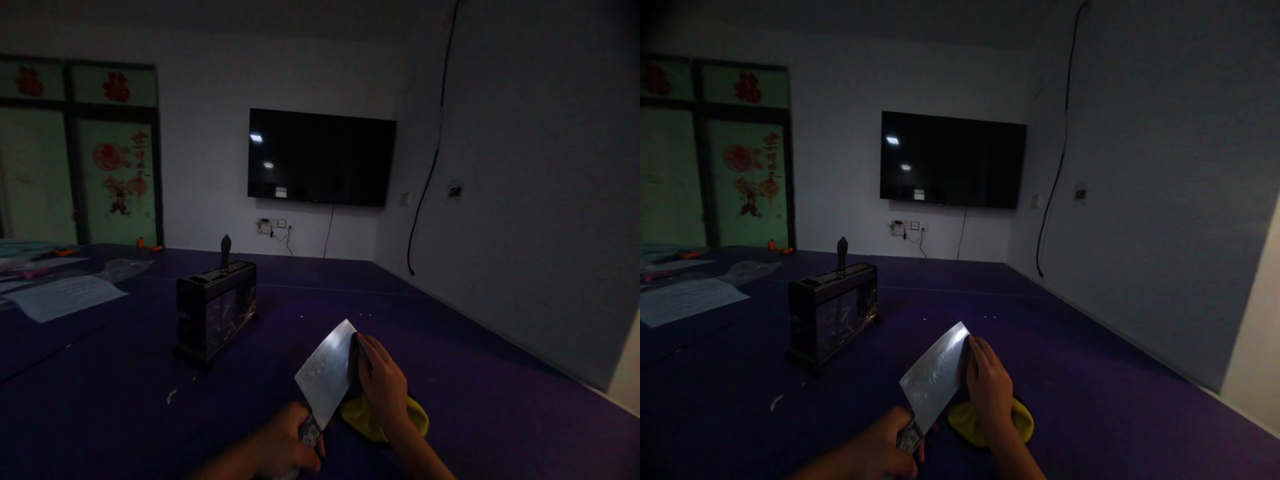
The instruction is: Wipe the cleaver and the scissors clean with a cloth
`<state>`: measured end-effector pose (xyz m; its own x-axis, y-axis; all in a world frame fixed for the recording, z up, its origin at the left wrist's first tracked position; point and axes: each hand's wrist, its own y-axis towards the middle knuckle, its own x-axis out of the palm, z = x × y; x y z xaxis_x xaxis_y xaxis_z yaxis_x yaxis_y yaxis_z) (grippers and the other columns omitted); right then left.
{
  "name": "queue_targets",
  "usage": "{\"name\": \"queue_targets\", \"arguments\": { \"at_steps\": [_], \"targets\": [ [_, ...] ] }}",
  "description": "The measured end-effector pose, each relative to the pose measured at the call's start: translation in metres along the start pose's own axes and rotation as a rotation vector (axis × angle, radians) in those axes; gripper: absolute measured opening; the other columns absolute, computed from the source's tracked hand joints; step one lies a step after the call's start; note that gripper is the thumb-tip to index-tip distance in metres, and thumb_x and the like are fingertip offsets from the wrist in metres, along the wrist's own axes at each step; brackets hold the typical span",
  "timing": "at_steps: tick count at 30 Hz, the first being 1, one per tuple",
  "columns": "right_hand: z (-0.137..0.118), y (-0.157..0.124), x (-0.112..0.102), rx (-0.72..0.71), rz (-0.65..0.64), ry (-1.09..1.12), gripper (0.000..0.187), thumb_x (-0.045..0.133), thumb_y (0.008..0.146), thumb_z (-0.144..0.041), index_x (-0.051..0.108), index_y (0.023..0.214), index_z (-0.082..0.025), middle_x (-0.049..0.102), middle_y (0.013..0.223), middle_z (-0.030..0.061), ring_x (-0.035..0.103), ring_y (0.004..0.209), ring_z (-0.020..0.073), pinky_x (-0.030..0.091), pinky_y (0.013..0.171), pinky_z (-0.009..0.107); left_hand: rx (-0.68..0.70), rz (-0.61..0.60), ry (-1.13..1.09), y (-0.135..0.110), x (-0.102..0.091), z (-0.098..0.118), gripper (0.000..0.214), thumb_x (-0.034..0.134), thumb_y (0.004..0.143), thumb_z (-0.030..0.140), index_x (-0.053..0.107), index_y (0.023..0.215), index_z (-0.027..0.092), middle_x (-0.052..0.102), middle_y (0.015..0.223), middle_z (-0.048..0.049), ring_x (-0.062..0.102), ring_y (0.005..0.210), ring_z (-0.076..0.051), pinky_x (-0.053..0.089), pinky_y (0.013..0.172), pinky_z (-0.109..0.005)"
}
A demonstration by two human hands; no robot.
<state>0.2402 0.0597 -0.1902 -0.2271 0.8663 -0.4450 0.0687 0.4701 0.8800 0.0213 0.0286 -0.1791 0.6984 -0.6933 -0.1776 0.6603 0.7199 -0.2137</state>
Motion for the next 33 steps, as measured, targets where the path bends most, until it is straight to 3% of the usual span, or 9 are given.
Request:
{"name": "queue_targets", "arguments": {
  "at_steps": [10, 16, 22, 28, 33],
  "targets": [
    [0.005, -0.003, 0.004, -0.050, -0.004, 0.062, 0.036, 0.036, 0.084, -0.018, 0.061, 0.109, -0.017, 0.064, 0.106, 0.0089, 0.062, 0.094, 0.0205, 0.049, 0.083, 0.035, -0.001, -0.022, 0.011, 0.010, -0.004, -0.010, 0.052, 0.066, 0.043, 0.012, 0.055, 0.094, 0.016, 0.057, 0.073, 0.0056, 0.047, 0.065, -0.010, 0.031, 0.057, -0.021],
    [0.000, -0.004, 0.003, -0.070, 0.008, 0.064, 0.035, 0.037, 0.084, -0.017, 0.061, 0.109, -0.018, 0.064, 0.106, 0.0080, 0.062, 0.093, 0.0202, 0.051, 0.081, 0.035, 0.001, 0.014, 0.002, 0.010, 0.000, -0.014, 0.047, 0.064, 0.045, 0.009, 0.055, 0.090, 0.017, 0.057, 0.074, 0.0049, 0.048, 0.069, -0.012, 0.031, 0.059, -0.022],
    [-0.015, -0.009, 0.001, -0.179, -0.050, 0.141, 0.038, 0.038, 0.082, -0.013, 0.058, 0.114, -0.020, 0.063, 0.109, 0.0055, 0.062, 0.093, 0.0187, 0.052, 0.079, 0.032, 0.060, 0.023, -0.033, 0.012, 0.000, -0.015, 0.052, 0.062, 0.046, 0.008, 0.054, 0.096, 0.018, 0.056, 0.073, 0.0060, 0.047, 0.067, -0.011, 0.032, 0.060, -0.022],
    [-0.028, -0.011, -0.003, -0.292, -0.120, 0.214, 0.040, 0.036, 0.083, -0.010, 0.056, 0.116, -0.020, 0.063, 0.110, 0.0054, 0.062, 0.094, 0.0175, 0.052, 0.081, 0.030, 0.050, 0.035, -0.018, 0.010, 0.001, -0.010, 0.047, 0.062, 0.046, 0.009, 0.054, 0.091, 0.017, 0.055, 0.070, 0.0065, 0.045, 0.063, -0.010, 0.032, 0.058, -0.022],
    [-0.027, -0.010, -0.003, -0.295, -0.098, 0.204, 0.040, 0.037, 0.082, -0.010, 0.057, 0.115, -0.021, 0.062, 0.111, 0.0051, 0.063, 0.092, 0.0175, 0.052, 0.079, 0.030, 0.030, 0.023, -0.012, 0.011, -0.001, -0.012, 0.039, 0.062, 0.045, 0.010, 0.054, 0.082, 0.017, 0.054, 0.069, 0.0071, 0.044, 0.061, -0.009, 0.031, 0.056, -0.020]
  ]
}}
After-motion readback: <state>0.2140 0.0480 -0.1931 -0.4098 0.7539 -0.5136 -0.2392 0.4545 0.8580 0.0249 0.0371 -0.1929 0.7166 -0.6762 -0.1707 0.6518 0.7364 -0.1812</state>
